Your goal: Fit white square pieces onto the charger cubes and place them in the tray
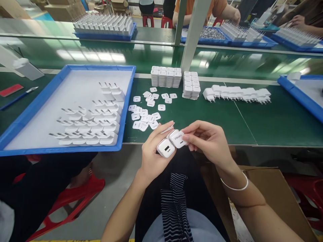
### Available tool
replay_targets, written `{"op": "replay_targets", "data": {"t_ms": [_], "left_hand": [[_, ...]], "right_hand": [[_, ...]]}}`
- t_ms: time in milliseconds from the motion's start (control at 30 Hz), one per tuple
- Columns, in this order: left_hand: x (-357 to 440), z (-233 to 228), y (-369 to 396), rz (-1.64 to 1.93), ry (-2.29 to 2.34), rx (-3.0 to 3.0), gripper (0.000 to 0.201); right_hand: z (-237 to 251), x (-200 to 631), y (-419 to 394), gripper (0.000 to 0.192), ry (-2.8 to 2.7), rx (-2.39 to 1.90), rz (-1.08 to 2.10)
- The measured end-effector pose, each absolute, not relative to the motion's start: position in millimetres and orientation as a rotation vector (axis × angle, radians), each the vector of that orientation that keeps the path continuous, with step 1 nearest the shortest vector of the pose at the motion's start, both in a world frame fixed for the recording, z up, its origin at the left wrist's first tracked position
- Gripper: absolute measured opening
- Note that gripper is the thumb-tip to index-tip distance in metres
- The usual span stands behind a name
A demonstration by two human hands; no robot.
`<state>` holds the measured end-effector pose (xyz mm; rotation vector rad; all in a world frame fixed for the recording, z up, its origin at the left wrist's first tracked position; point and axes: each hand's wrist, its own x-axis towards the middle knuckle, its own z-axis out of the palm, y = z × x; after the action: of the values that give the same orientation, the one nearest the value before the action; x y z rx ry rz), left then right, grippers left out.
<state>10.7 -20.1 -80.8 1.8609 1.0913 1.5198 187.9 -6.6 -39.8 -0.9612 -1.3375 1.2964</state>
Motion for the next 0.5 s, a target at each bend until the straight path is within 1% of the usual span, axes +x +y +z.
{"op": "replay_targets", "data": {"t_ms": [133, 367, 500], "left_hand": [[10.9, -83.4, -19.3, 1.539, 1.049, 1.891, 0.05], [11.7, -82.5, -19.7, 1.511, 1.081, 1.881, 0.044], [9.7, -84.0, -19.0, 1.484, 1.04, 1.92, 0.047]], "right_hand": [[-40.2, 185.9, -5.2, 0.014, -1.337, -0.965, 1.287], [-37.2, 186.1, -5.0, 0.018, -1.387, -1.032, 1.231], [-37.9, 187.4, -5.4, 0.02, -1.415, -1.038, 1.208]]}}
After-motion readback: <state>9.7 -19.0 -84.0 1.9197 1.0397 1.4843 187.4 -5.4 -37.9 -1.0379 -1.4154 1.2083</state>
